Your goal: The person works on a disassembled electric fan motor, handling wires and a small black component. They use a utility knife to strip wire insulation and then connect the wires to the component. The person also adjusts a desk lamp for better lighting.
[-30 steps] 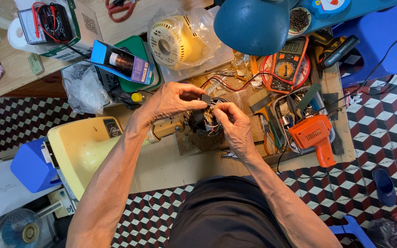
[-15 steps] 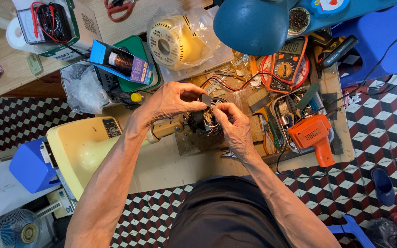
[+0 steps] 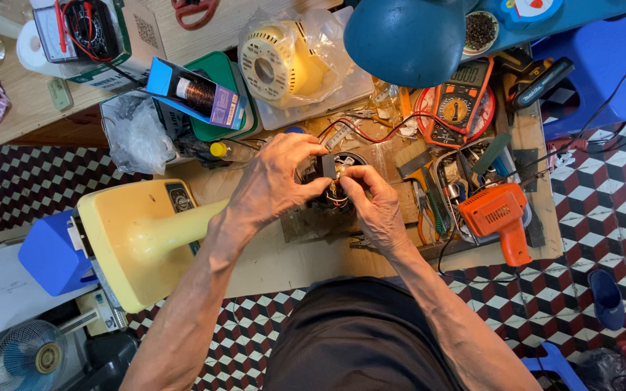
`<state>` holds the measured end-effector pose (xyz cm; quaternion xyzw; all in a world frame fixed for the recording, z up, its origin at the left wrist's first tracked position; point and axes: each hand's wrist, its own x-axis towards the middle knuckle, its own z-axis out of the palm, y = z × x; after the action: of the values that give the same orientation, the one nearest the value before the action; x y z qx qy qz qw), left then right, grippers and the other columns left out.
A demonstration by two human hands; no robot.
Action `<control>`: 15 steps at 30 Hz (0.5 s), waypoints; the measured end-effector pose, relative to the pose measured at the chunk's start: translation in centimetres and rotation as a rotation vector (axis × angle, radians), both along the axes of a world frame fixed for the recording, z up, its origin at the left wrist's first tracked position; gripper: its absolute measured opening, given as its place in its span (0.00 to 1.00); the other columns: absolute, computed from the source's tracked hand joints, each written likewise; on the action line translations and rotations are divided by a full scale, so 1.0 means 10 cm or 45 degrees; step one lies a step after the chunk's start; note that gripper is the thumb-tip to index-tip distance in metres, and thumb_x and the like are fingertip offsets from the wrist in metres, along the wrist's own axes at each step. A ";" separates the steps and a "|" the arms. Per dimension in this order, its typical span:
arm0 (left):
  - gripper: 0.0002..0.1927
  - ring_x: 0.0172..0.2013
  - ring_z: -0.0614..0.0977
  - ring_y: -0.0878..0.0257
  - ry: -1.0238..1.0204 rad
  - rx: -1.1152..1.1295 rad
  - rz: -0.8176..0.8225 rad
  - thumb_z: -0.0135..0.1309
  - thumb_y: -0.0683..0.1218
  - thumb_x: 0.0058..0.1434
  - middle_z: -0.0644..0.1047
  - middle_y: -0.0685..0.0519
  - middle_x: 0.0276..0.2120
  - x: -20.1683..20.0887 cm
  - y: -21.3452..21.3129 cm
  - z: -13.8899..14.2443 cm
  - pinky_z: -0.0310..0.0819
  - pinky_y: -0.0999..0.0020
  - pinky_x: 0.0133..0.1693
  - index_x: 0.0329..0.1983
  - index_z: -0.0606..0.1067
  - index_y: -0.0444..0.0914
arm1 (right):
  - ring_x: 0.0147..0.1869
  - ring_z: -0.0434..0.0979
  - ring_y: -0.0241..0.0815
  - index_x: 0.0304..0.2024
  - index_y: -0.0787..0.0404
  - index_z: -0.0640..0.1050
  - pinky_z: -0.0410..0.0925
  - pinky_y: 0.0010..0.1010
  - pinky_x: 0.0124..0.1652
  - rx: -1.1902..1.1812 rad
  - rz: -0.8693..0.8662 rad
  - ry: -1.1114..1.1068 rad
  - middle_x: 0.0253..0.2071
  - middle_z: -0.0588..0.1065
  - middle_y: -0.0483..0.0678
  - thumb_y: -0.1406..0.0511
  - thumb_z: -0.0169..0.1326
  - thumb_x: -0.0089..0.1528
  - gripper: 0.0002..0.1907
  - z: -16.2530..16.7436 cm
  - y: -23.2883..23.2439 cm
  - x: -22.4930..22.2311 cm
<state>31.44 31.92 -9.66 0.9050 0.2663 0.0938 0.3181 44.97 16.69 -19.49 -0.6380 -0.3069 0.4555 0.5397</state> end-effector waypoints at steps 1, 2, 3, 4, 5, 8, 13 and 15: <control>0.20 0.52 0.79 0.51 -0.082 0.115 0.000 0.66 0.47 0.55 0.78 0.48 0.50 -0.01 -0.07 0.01 0.75 0.56 0.55 0.50 0.78 0.37 | 0.40 0.73 0.30 0.48 0.63 0.78 0.69 0.23 0.40 -0.012 0.030 -0.013 0.37 0.76 0.42 0.63 0.54 0.69 0.10 0.00 -0.01 0.02; 0.21 0.51 0.79 0.51 -0.056 0.145 0.060 0.67 0.47 0.54 0.77 0.48 0.48 -0.01 -0.15 0.03 0.75 0.56 0.54 0.50 0.78 0.37 | 0.41 0.74 0.31 0.48 0.63 0.77 0.69 0.24 0.41 0.032 0.051 -0.044 0.38 0.76 0.43 0.64 0.53 0.69 0.09 0.00 -0.01 0.04; 0.21 0.50 0.78 0.51 -0.030 0.175 0.121 0.68 0.48 0.53 0.76 0.48 0.46 -0.02 -0.23 0.04 0.75 0.55 0.52 0.49 0.79 0.38 | 0.42 0.74 0.32 0.49 0.63 0.77 0.70 0.24 0.42 0.076 0.073 -0.074 0.38 0.77 0.43 0.65 0.53 0.70 0.09 0.01 -0.02 0.05; 0.22 0.49 0.77 0.51 -0.004 0.206 0.185 0.68 0.48 0.52 0.76 0.49 0.45 -0.03 -0.30 0.05 0.75 0.55 0.51 0.49 0.79 0.38 | 0.43 0.75 0.32 0.49 0.64 0.76 0.70 0.24 0.44 0.123 0.098 -0.105 0.39 0.77 0.44 0.65 0.53 0.70 0.09 0.01 -0.01 0.07; 0.22 0.47 0.78 0.52 -0.017 0.180 0.240 0.68 0.48 0.53 0.76 0.49 0.43 -0.04 -0.38 0.06 0.75 0.56 0.49 0.50 0.78 0.38 | 0.43 0.75 0.33 0.48 0.64 0.76 0.70 0.25 0.43 0.154 0.131 -0.167 0.39 0.76 0.45 0.66 0.53 0.70 0.08 0.02 -0.01 0.09; 0.23 0.40 0.79 0.57 -0.014 0.054 0.442 0.68 0.47 0.56 0.76 0.50 0.38 -0.05 -0.61 0.06 0.77 0.61 0.42 0.54 0.77 0.38 | 0.42 0.75 0.36 0.48 0.65 0.75 0.70 0.27 0.42 0.260 0.210 -0.318 0.39 0.74 0.47 0.70 0.54 0.69 0.06 0.05 -0.01 0.15; 0.26 0.28 0.80 0.70 0.104 -0.631 0.976 0.64 0.48 0.59 0.81 0.54 0.32 -0.06 -0.89 -0.11 0.77 0.75 0.33 0.59 0.72 0.42 | 0.44 0.77 0.42 0.47 0.66 0.74 0.71 0.30 0.45 0.450 0.284 -0.490 0.42 0.74 0.51 0.75 0.57 0.66 0.08 0.10 0.03 0.22; 0.24 0.32 0.80 0.71 -0.117 -0.746 1.039 0.63 0.45 0.60 0.82 0.52 0.35 -0.06 -0.98 -0.22 0.77 0.77 0.34 0.59 0.71 0.39 | 0.45 0.78 0.45 0.47 0.67 0.74 0.71 0.31 0.46 0.469 0.314 -0.523 0.42 0.75 0.52 0.75 0.57 0.65 0.09 0.13 0.03 0.24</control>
<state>30.86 22.14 -11.86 0.5949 0.5992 0.1716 0.5076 47.36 17.02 -18.24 -0.5658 -0.5623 0.3159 0.5137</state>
